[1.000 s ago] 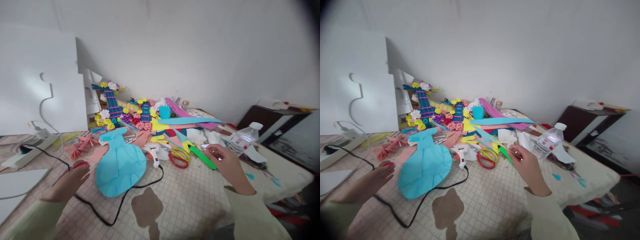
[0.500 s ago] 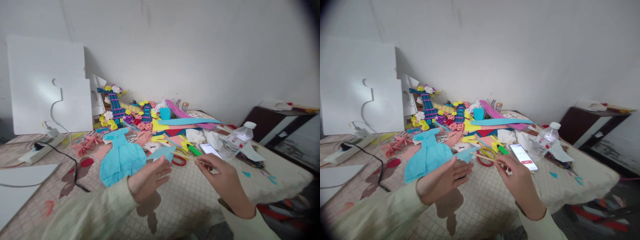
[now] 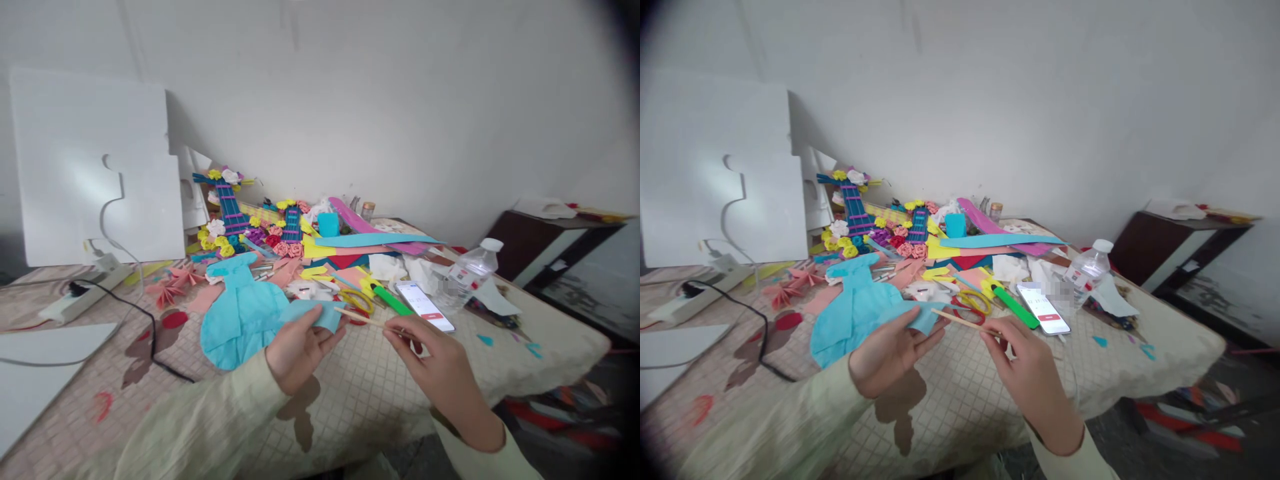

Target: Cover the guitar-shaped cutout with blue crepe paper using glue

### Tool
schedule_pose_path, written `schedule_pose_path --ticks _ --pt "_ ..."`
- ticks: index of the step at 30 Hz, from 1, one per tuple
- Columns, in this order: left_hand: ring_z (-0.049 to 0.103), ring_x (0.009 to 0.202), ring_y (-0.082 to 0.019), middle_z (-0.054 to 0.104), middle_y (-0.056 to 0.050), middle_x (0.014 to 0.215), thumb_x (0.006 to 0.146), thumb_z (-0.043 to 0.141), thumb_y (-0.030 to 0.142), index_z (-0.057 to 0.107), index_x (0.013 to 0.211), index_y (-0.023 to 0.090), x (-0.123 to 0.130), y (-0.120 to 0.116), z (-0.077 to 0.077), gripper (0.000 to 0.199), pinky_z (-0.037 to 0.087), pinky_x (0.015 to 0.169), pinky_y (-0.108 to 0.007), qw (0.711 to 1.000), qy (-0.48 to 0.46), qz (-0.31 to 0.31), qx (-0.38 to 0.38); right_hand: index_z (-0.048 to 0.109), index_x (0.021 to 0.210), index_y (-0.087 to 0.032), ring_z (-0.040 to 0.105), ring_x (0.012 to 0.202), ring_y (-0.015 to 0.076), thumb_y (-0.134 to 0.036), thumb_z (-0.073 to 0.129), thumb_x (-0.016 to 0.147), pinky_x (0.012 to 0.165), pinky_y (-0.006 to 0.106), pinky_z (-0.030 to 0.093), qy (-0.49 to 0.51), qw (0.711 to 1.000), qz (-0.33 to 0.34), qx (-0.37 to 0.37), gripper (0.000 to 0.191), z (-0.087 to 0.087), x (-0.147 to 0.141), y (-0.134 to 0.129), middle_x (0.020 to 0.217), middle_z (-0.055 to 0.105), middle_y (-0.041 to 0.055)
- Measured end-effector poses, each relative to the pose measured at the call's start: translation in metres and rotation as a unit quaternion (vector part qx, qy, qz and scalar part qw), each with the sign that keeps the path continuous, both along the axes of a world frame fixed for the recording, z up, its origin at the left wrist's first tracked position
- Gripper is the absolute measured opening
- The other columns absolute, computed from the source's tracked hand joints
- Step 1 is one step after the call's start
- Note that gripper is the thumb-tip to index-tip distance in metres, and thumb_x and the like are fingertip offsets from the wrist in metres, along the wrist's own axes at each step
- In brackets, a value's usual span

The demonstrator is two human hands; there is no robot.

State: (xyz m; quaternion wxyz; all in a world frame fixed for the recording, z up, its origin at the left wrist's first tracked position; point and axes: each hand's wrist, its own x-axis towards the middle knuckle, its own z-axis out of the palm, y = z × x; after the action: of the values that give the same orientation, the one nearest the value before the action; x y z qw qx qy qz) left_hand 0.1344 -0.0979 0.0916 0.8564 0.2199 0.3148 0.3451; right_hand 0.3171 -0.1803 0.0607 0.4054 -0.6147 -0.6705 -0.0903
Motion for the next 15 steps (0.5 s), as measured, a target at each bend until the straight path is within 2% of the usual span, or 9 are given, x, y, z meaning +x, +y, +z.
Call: schedule_pose_path --ticks 5,7,8,9,10,12,13,14,15 --pt "0.058 0.105 -0.023 0.064 -0.017 0.106 0.087 0.044 0.019 0.06 0.101 0.006 -0.004 0.002 -0.003 0.025 0.04 0.098 -0.035 1.0 -0.013 -0.019 0.013 0.06 0.084 -0.022 0.057 0.059 0.0143 -0.032 0.053 0.082 0.053 0.025 0.044 0.094 0.995 -0.028 -0.011 0.012 -0.003 0.001 -0.003 0.075 0.065 0.002" --pt "0.057 0.107 -0.024 0.065 -0.016 0.104 0.086 0.046 0.019 0.062 0.098 0.006 -0.005 0.001 -0.005 0.023 0.038 0.1 -0.036 0.999 -0.021 -0.014 0.028 0.062 0.081 -0.021 0.054 0.056 0.0141 -0.038 0.055 0.079 0.05 0.025 0.042 0.184 0.981 -0.028 -0.056 0.019 -0.004 0.001 -0.003 0.069 0.062 0.002" --pt "0.056 0.107 -0.025 0.066 -0.016 0.104 0.085 0.049 0.019 0.062 0.097 0.007 -0.004 -0.001 -0.006 0.022 0.037 0.1 -0.037 0.999 -0.025 -0.014 0.04 0.063 0.079 -0.02 0.05 0.051 0.0125 -0.043 0.055 0.078 0.046 0.024 0.039 0.247 0.964 -0.012 -0.099 0.025 -0.004 0.0 -0.002 0.062 0.057 0.0011" --pt "0.055 0.108 -0.025 0.066 -0.015 0.104 0.083 0.052 0.02 0.063 0.097 0.008 -0.004 -0.003 -0.007 0.021 0.037 0.1 -0.038 0.998 -0.028 -0.012 0.054 0.062 0.077 -0.018 0.043 0.044 0.0098 -0.049 0.053 0.077 0.04 0.022 0.032 0.318 0.936 0.014 -0.151 0.032 -0.005 -0.002 0.0 0.056 0.052 -0.0005" --pt "0.055 0.109 -0.026 0.065 -0.014 0.106 0.08 0.056 0.02 0.064 0.097 0.01 -0.003 -0.005 -0.009 0.021 0.037 0.1 -0.038 0.997 -0.031 -0.009 0.066 0.062 0.077 -0.017 0.033 0.039 0.0067 -0.055 0.051 0.077 0.036 0.021 0.024 0.391 0.895 0.052 -0.206 0.039 -0.006 -0.005 0.002 0.054 0.047 -0.0021" --pt "0.055 0.108 -0.026 0.066 -0.01 0.107 0.073 0.065 0.021 0.064 0.097 0.014 -0.001 -0.012 -0.014 0.025 0.04 0.097 -0.039 0.996 -0.025 0.002 0.083 0.059 0.078 -0.017 0.016 0.036 0.0024 -0.061 0.046 0.077 0.034 0.019 0.01 0.521 0.793 0.131 -0.287 0.046 -0.007 -0.014 0.008 0.056 0.044 -0.004" --pt "0.056 0.106 -0.026 0.066 -0.009 0.105 0.069 0.069 0.022 0.065 0.096 0.016 0.0 -0.015 -0.018 0.028 0.042 0.095 -0.039 0.996 -0.016 0.006 0.089 0.057 0.078 -0.017 0.011 0.037 0.0016 -0.061 0.045 0.077 0.035 0.019 0.007 0.575 0.746 0.156 -0.298 0.045 -0.008 -0.019 0.013 0.056 0.044 -0.005" --pt "0.057 0.105 -0.026 0.067 -0.007 0.103 0.067 0.071 0.022 0.065 0.096 0.017 0.0 -0.017 -0.022 0.03 0.044 0.093 -0.038 0.996 -0.008 0.002 0.094 0.054 0.077 -0.018 0.008 0.037 0.0015 -0.059 0.047 0.077 0.035 0.018 0.006 0.618 0.711 0.166 -0.29 0.041 -0.009 -0.023 0.018 0.056 0.042 -0.0065" --pt "0.058 0.103 -0.026 0.068 -0.006 0.1 0.065 0.073 0.022 0.066 0.094 0.018 0.0 -0.019 -0.026 0.03 0.045 0.091 -0.038 0.995 -0.005 -0.011 0.097 0.052 0.075 -0.019 0.008 0.037 0.0018 -0.056 0.051 0.077 0.035 0.018 0.007 0.649 0.693 0.162 -0.269 0.037 -0.01 -0.027 0.025 0.053 0.038 -0.0081"
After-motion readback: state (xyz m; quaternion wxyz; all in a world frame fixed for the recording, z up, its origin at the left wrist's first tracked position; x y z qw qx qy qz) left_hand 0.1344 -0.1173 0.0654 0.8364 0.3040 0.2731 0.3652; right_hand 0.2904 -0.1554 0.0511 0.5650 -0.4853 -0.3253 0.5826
